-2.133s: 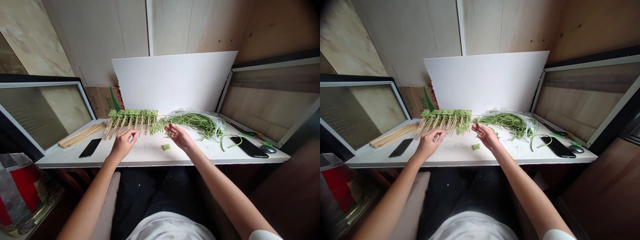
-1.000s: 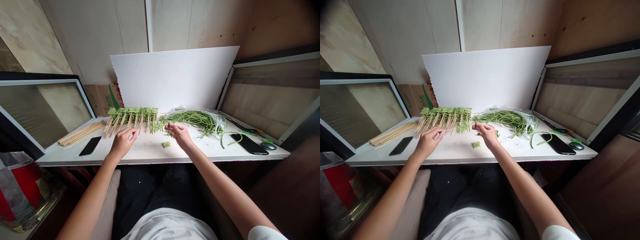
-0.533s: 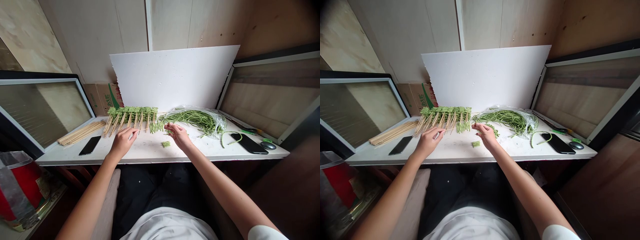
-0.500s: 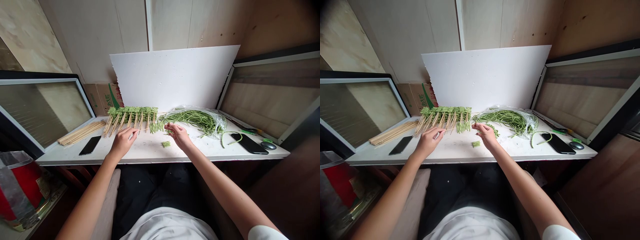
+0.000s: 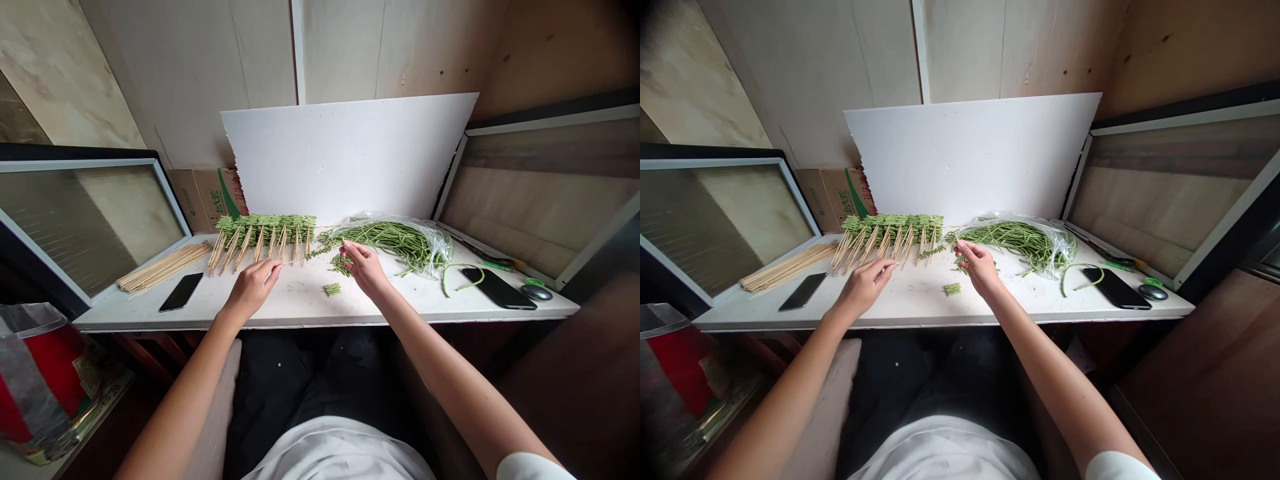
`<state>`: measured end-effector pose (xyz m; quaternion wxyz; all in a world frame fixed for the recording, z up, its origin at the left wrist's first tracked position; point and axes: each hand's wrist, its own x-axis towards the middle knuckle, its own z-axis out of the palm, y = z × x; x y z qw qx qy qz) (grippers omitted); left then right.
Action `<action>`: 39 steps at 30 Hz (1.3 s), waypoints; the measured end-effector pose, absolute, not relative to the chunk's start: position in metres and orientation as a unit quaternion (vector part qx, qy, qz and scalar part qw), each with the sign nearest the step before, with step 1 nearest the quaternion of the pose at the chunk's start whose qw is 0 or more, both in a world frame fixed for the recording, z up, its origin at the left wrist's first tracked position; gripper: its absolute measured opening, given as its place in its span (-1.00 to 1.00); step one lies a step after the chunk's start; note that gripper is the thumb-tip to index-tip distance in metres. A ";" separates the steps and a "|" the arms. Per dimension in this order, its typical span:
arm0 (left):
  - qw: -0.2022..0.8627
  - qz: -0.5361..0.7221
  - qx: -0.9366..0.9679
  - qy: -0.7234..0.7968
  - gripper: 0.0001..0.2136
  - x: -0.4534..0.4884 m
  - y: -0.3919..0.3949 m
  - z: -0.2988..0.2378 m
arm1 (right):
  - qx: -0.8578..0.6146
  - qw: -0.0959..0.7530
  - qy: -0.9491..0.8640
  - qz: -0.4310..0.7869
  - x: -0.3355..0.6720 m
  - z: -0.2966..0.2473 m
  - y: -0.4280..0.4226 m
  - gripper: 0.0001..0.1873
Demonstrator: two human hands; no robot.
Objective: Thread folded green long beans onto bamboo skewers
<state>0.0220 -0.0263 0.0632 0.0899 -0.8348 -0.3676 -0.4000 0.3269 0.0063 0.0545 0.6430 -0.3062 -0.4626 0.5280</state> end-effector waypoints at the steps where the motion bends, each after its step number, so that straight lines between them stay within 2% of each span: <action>1: 0.090 -0.398 -0.835 -0.368 -0.81 0.023 -0.026 0.062 | -0.304 0.643 -0.460 0.531 0.327 0.054 0.006 -0.61; 10: 0.111 -0.403 -0.831 -0.367 -0.80 0.023 -0.031 0.057 | -0.296 0.666 -0.445 0.520 0.320 0.051 0.001 -0.68; 22: 0.136 -0.451 -0.821 -0.324 -0.82 0.023 -0.041 0.055 | -0.354 0.672 -0.429 0.489 0.312 0.045 -0.011 -0.58; 30: 0.171 -0.479 -0.809 -0.295 -0.80 0.021 -0.033 0.049 | -0.365 0.671 -0.415 0.494 0.310 0.042 -0.009 -0.60; 39: 0.095 -0.430 -0.834 -0.331 -0.74 0.018 -0.030 0.046 | -0.346 0.677 -0.475 0.442 0.312 0.033 -0.003 -0.56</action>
